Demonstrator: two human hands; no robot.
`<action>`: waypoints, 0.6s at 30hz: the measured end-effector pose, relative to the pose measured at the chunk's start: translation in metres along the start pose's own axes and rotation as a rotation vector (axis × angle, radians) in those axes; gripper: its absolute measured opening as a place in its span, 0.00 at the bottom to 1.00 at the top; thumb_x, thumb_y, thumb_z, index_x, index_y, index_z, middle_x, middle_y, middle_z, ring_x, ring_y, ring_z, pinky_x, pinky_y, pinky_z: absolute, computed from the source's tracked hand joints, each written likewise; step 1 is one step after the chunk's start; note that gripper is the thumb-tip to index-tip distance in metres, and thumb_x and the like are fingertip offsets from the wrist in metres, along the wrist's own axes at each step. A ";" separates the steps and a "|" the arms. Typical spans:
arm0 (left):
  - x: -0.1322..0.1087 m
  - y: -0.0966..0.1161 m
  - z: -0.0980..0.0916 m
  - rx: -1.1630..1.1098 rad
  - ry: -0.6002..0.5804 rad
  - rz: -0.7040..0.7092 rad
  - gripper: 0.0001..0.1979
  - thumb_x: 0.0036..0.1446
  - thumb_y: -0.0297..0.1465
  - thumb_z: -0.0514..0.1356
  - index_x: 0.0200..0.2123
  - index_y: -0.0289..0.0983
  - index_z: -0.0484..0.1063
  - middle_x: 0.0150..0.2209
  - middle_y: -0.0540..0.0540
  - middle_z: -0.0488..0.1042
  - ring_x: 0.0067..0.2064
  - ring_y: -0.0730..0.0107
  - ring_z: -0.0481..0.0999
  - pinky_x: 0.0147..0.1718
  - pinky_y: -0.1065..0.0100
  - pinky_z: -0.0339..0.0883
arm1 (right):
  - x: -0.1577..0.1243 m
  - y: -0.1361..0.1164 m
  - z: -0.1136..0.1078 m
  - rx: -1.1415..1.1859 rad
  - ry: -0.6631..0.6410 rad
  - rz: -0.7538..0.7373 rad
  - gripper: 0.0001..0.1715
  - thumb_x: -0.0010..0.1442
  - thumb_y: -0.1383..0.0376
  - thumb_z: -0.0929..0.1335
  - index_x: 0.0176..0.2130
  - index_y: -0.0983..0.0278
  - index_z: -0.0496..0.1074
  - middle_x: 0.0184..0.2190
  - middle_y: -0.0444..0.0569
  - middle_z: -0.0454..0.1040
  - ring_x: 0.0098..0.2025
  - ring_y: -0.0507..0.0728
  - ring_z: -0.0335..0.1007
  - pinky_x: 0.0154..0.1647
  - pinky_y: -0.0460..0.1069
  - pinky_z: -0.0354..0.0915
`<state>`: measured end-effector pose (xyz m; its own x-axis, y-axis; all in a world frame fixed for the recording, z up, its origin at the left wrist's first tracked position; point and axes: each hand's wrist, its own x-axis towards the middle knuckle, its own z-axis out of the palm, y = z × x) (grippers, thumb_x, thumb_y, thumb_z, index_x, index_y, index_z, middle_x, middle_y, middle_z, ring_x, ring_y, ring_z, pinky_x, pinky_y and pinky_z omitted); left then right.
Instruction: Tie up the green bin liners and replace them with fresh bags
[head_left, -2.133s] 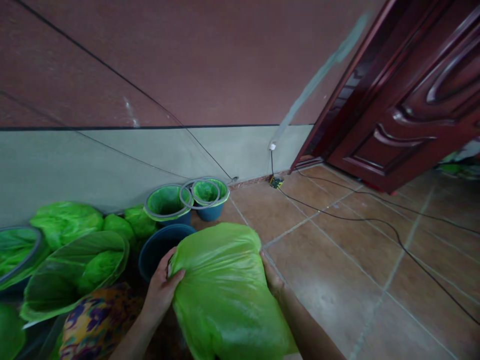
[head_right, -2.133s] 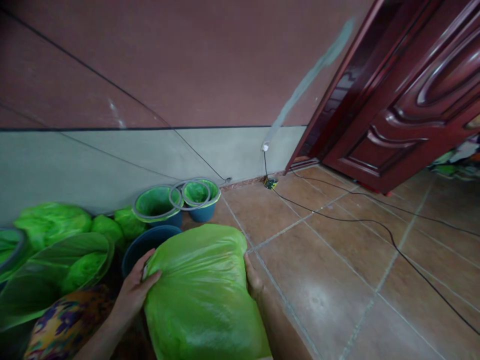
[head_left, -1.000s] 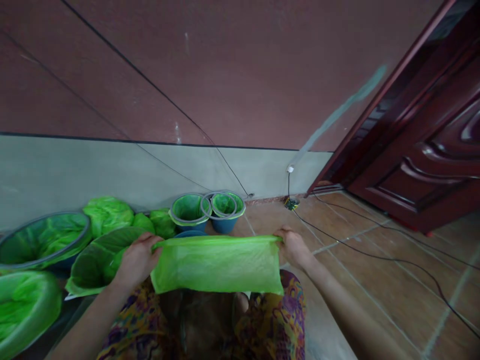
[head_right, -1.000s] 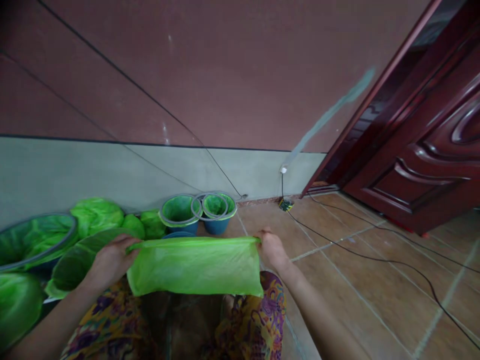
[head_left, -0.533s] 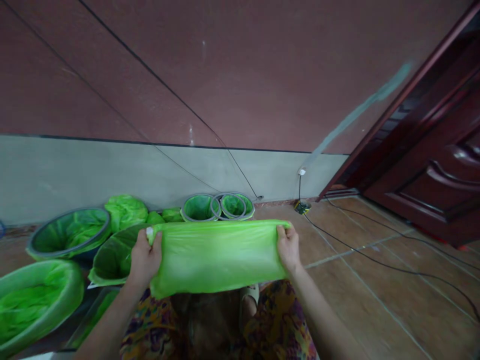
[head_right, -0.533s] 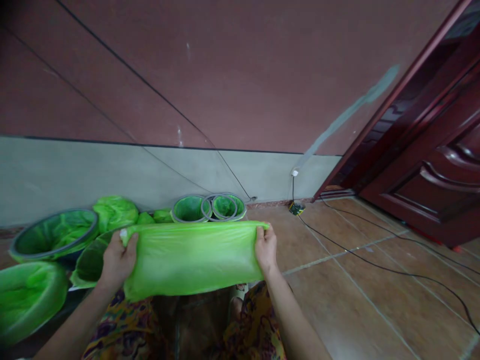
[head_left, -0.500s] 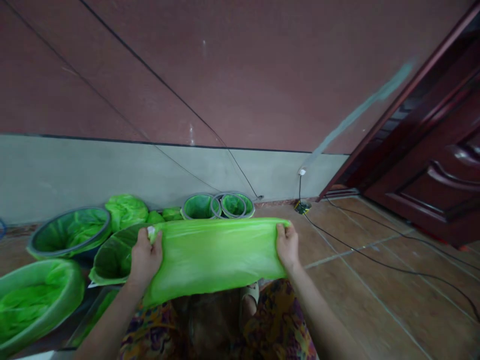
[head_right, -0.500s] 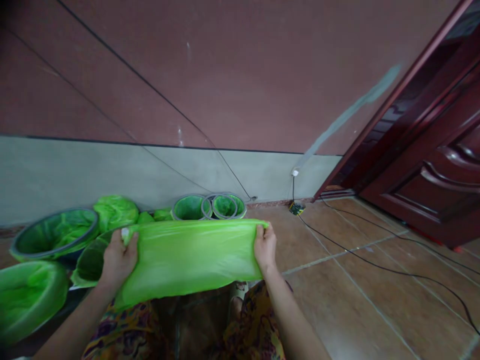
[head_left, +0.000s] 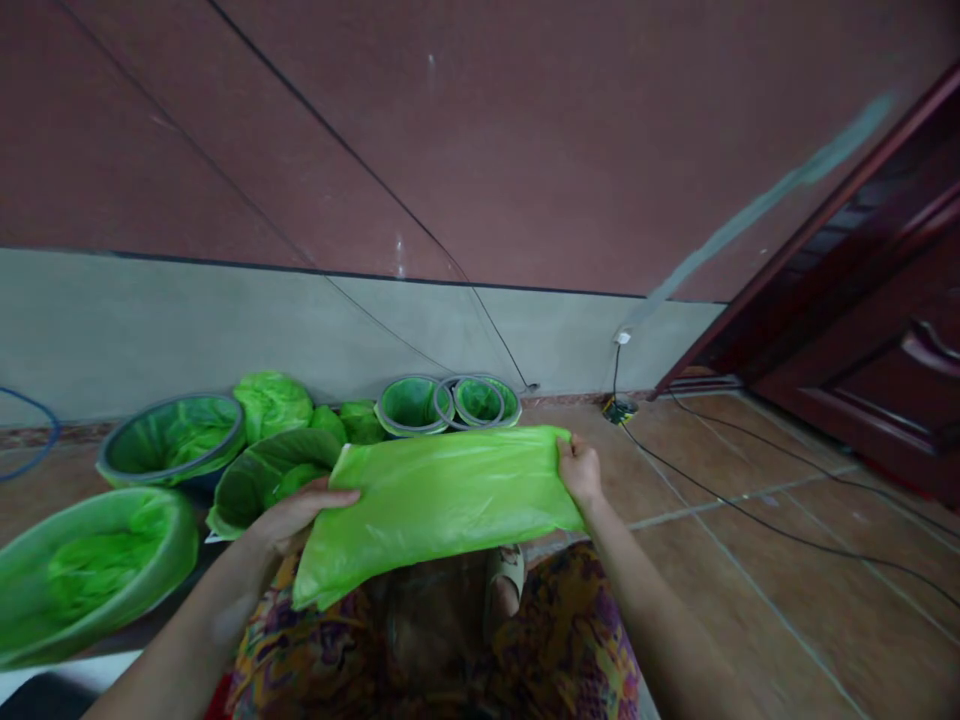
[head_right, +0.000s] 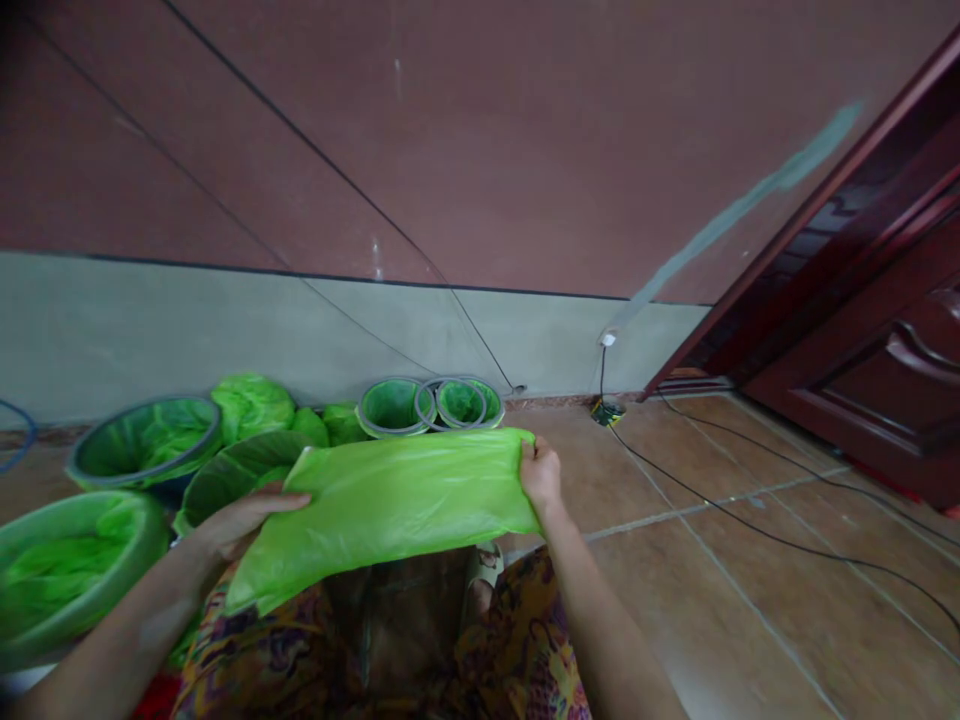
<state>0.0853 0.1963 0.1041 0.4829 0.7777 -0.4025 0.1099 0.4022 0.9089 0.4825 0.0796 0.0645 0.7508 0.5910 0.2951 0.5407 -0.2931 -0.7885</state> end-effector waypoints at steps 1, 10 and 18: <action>0.000 -0.004 -0.003 -0.029 -0.093 -0.068 0.23 0.30 0.35 0.73 0.33 0.33 0.79 0.31 0.35 0.81 0.35 0.42 0.80 0.35 0.50 0.73 | 0.002 0.000 0.000 0.015 -0.004 0.024 0.24 0.54 0.45 0.60 0.25 0.62 0.65 0.20 0.47 0.70 0.24 0.55 0.63 0.30 0.50 0.60; 0.011 -0.017 -0.023 -0.057 -0.074 -0.087 0.20 0.35 0.37 0.72 0.33 0.33 0.79 0.31 0.40 0.81 0.35 0.51 0.81 0.38 0.55 0.75 | -0.026 -0.026 -0.029 0.621 -0.978 0.599 0.26 0.50 0.49 0.71 0.41 0.65 0.74 0.39 0.55 0.79 0.39 0.61 0.76 0.45 0.57 0.69; 0.013 -0.010 -0.039 0.129 0.002 -0.084 0.17 0.36 0.39 0.71 0.29 0.33 0.78 0.28 0.42 0.81 0.28 0.57 0.80 0.29 0.62 0.75 | -0.049 -0.012 -0.026 0.460 -1.076 0.447 0.28 0.38 0.62 0.76 0.42 0.65 0.75 0.38 0.53 0.80 0.37 0.61 0.77 0.43 0.57 0.71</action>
<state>0.0572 0.2212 0.0854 0.4654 0.7450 -0.4779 0.2604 0.4008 0.8784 0.4496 0.0345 0.0737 0.0270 0.8847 -0.4653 -0.0267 -0.4647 -0.8851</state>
